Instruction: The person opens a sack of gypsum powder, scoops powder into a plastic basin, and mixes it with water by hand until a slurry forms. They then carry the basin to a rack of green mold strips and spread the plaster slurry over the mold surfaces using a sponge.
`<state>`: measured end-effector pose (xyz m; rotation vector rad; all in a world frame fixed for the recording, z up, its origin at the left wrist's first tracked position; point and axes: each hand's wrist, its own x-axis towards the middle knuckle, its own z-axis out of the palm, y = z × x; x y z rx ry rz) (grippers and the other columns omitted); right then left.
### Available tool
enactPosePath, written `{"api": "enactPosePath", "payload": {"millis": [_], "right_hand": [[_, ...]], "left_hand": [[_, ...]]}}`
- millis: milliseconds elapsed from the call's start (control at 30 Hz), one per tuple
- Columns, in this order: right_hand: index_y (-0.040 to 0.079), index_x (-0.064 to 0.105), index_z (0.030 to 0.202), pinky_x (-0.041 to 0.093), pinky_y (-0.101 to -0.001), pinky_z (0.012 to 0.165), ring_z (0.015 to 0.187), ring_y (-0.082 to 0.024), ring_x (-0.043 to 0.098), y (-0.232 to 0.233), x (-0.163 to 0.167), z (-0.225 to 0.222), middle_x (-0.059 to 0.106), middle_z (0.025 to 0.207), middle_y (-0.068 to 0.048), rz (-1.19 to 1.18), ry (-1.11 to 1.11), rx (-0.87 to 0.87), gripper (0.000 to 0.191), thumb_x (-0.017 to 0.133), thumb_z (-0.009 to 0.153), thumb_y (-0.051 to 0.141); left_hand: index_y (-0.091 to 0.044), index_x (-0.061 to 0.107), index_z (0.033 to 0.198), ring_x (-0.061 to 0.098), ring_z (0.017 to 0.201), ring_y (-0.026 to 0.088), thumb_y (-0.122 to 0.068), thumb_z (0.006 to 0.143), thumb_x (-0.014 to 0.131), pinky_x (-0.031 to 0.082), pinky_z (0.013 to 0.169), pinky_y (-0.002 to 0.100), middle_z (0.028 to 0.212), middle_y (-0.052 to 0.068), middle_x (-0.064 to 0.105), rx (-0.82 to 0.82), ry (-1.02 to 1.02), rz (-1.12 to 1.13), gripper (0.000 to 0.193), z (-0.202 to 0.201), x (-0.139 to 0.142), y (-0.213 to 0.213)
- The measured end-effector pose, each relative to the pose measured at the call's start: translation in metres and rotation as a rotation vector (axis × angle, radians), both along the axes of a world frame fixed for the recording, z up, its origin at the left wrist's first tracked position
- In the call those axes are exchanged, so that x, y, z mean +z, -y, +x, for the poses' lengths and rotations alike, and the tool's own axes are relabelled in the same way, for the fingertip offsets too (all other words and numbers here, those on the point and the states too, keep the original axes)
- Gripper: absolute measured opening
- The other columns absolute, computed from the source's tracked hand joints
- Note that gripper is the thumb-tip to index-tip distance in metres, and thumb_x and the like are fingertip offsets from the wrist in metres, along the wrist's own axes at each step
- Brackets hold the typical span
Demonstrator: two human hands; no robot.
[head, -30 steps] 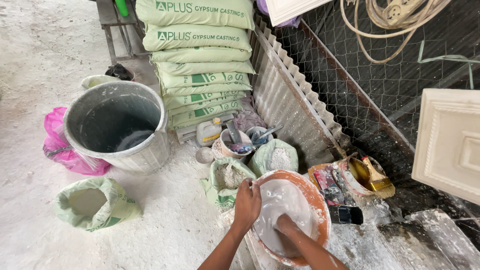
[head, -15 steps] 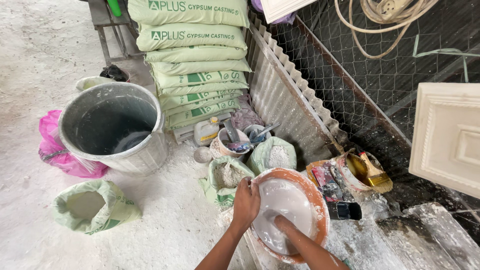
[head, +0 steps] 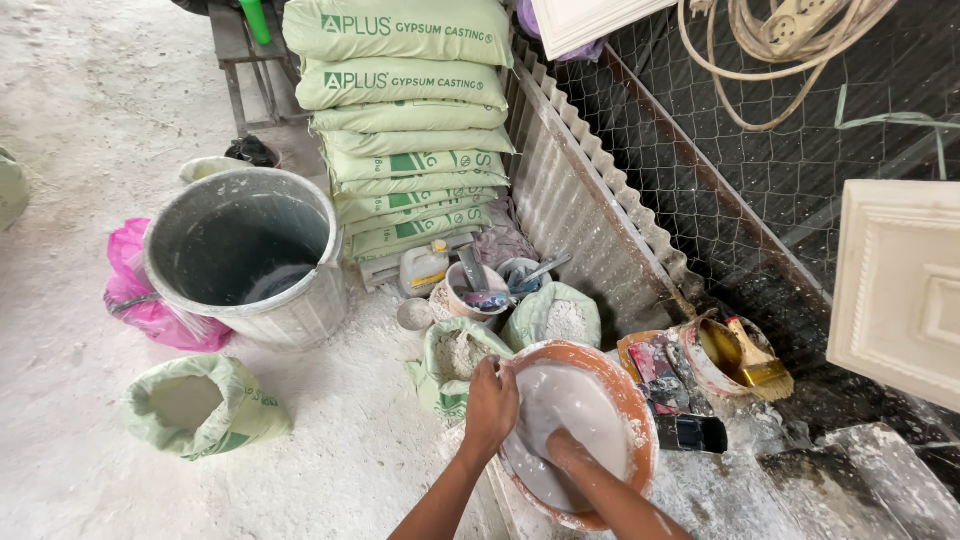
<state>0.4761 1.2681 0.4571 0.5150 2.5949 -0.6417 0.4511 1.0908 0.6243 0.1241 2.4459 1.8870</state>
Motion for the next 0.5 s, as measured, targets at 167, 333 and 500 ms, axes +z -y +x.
{"api": "enactPosePath", "payload": {"millis": [167, 333, 500], "right_hand": [[0.006, 0.066, 0.113, 0.05, -0.0446, 0.098, 0.109, -0.034, 0.065, 0.003, -0.005, 0.013, 0.068, 0.117, -0.018, -0.018, 0.078, 0.085, 0.026, 0.046, 0.099, 0.014], [0.006, 0.066, 0.112, 0.05, -0.0445, 0.098, 0.109, -0.034, 0.065, -0.01, -0.006, 0.032, 0.068, 0.117, -0.018, -0.04, 0.093, 0.125, 0.026, 0.046, 0.099, 0.014], [0.006, 0.066, 0.112, 0.05, -0.0443, 0.098, 0.108, -0.034, 0.065, -0.017, -0.011, 0.024, 0.068, 0.117, -0.018, -0.047, 0.01, 0.13, 0.026, 0.047, 0.098, 0.014]], "left_hand": [[0.011, 0.057, 0.113, 0.06, 0.104, 0.051, -0.025, 0.102, 0.047, 0.046, 0.093, 0.053, 0.111, 0.035, 0.062, -0.007, -0.018, -0.006, 0.039, 0.003, 0.0, 0.0], [0.008, 0.058, 0.103, 0.058, 0.1, 0.053, -0.027, 0.104, 0.046, 0.044, 0.089, 0.056, 0.106, 0.035, 0.062, 0.028, 0.009, -0.062, 0.037, 0.003, 0.002, -0.002], [0.007, 0.058, 0.105, 0.057, 0.099, 0.053, -0.028, 0.104, 0.045, 0.043, 0.088, 0.057, 0.106, 0.035, 0.061, 0.056, -0.039, -0.053, 0.037, 0.005, -0.001, -0.002]]}}
